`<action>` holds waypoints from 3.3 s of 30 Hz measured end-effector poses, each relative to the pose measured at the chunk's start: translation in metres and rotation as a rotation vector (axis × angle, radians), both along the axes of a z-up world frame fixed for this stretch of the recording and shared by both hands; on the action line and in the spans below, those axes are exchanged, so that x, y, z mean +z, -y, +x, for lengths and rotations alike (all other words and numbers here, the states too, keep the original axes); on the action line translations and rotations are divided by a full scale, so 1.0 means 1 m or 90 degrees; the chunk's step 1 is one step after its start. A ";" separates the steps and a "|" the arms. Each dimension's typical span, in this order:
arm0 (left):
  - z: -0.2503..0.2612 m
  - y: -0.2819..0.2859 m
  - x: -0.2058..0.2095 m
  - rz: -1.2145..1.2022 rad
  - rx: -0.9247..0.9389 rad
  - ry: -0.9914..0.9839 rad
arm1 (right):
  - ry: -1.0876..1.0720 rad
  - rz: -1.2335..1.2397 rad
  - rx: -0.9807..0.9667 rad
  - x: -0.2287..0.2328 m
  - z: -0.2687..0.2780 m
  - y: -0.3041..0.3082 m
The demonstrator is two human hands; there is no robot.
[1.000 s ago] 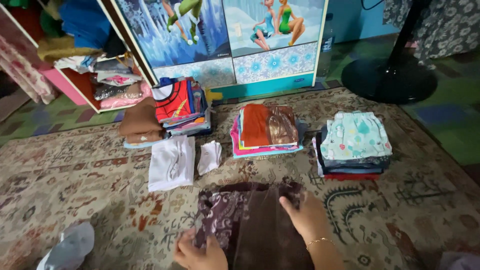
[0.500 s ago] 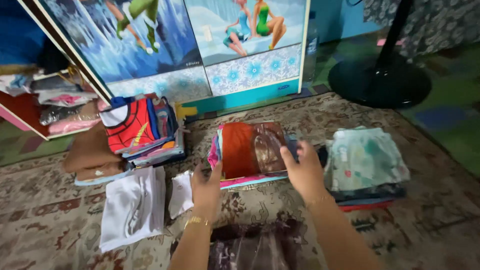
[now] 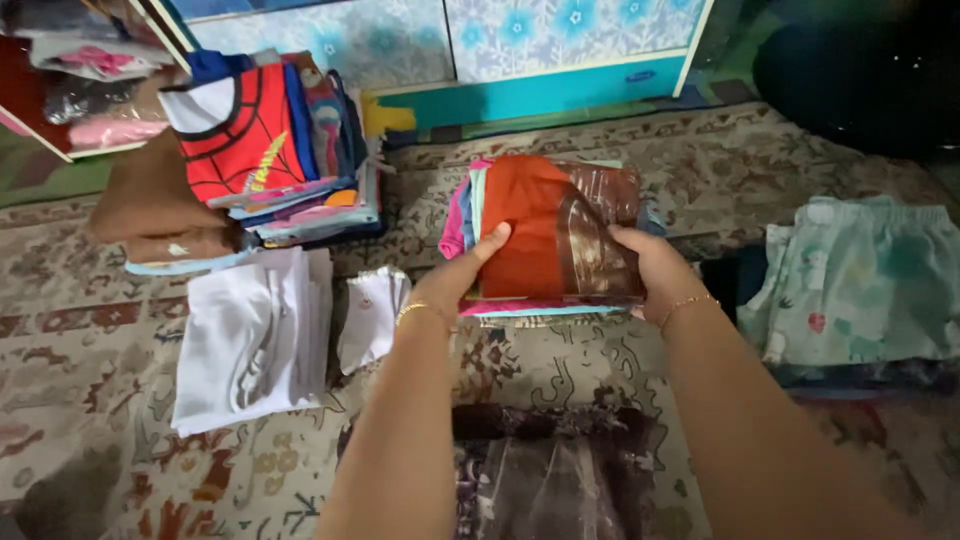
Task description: Folding laundry including shirts and small garments on a rug and stacking them neatly.
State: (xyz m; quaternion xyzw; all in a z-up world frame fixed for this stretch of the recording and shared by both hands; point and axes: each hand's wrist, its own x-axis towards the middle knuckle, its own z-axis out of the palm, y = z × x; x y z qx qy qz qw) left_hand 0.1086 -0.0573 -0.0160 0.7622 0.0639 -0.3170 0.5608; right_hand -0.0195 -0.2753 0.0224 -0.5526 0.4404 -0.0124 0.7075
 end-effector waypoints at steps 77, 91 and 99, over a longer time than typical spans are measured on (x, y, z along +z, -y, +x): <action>-0.311 -0.154 0.060 0.379 -0.271 0.809 | 0.098 -0.867 0.486 0.013 -0.239 -0.215; -0.300 -0.184 0.071 0.103 -0.141 0.580 | 0.181 -0.680 0.516 0.038 -0.242 -0.188; -0.298 -0.250 0.027 0.024 0.275 0.073 | 0.178 -0.756 0.258 0.017 -0.246 -0.125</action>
